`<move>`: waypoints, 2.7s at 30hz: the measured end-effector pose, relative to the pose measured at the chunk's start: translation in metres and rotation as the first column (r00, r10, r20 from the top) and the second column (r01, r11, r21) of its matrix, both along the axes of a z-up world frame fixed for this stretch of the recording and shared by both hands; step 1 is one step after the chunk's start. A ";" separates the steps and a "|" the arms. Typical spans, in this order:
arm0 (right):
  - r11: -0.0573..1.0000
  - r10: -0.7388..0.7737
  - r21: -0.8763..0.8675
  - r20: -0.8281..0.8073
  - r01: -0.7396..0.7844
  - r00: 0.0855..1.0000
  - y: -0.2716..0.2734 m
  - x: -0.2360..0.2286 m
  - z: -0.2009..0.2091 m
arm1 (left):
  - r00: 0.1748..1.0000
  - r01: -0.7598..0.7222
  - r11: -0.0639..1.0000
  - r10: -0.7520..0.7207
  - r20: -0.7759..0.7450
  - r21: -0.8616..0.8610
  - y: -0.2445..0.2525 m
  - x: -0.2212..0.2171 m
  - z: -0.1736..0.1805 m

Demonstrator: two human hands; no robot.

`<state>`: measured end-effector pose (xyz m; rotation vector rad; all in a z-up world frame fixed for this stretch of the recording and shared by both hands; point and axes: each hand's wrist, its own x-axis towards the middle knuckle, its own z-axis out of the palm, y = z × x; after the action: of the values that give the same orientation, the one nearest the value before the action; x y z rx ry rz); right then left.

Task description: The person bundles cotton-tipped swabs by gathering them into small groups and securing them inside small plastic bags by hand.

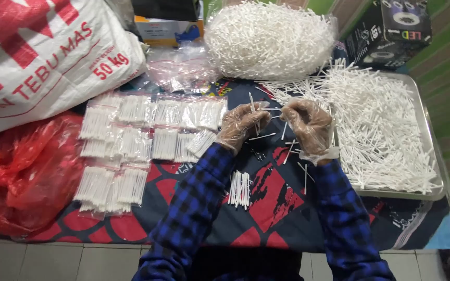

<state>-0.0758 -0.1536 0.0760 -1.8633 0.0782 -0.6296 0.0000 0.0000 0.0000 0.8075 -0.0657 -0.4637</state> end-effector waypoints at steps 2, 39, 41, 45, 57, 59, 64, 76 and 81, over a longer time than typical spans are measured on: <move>1.000 -0.025 0.002 0.008 0.025 1.000 0.003 0.002 -0.004 | 1.000 -0.025 1.000 0.025 -0.007 -0.001 0.002 0.003 -0.002; 0.917 -0.018 -0.398 0.008 0.020 1.000 0.007 0.001 -0.017 | 0.921 -0.089 0.883 -0.104 0.376 0.462 -0.004 0.009 -0.012; 0.917 -0.032 -0.396 0.049 0.048 0.998 0.013 0.003 -0.023 | 0.901 -0.070 0.851 -0.170 0.399 0.521 -0.004 0.012 -0.025; 0.941 -0.022 -0.335 0.047 0.037 0.999 0.013 0.007 -0.024 | 0.876 -0.061 0.807 -0.239 0.419 0.588 -0.001 0.010 -0.017; 0.981 0.013 -0.174 -0.398 -0.089 0.917 0.021 0.015 -0.091 | 0.986 -0.158 0.987 0.158 0.051 -0.006 -0.005 0.002 -0.005; 0.977 0.012 -0.183 -0.460 -0.108 0.888 0.023 0.012 -0.072 | 0.985 -0.167 0.986 0.166 0.038 0.015 -0.003 0.004 -0.004; 0.902 0.010 -0.324 -0.646 -0.285 0.763 0.012 0.000 -0.026 | 0.970 -0.243 0.970 0.243 -0.030 0.011 0.002 0.027 -0.020; 0.885 -0.083 -0.465 -0.084 0.035 0.993 0.013 0.001 -0.033 | 0.892 -0.213 0.736 -0.121 0.435 0.642 -0.011 0.010 -0.023; 0.932 0.017 -0.361 -0.013 -0.020 1.000 0.016 0.006 -0.038 | 0.867 -0.265 0.780 -0.064 0.494 0.567 -0.009 -0.004 -0.008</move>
<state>-0.0694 -0.1373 0.0379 -2.2202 -0.0535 -0.6541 -0.0041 -0.0085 -0.0081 1.5747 -0.3555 -0.1486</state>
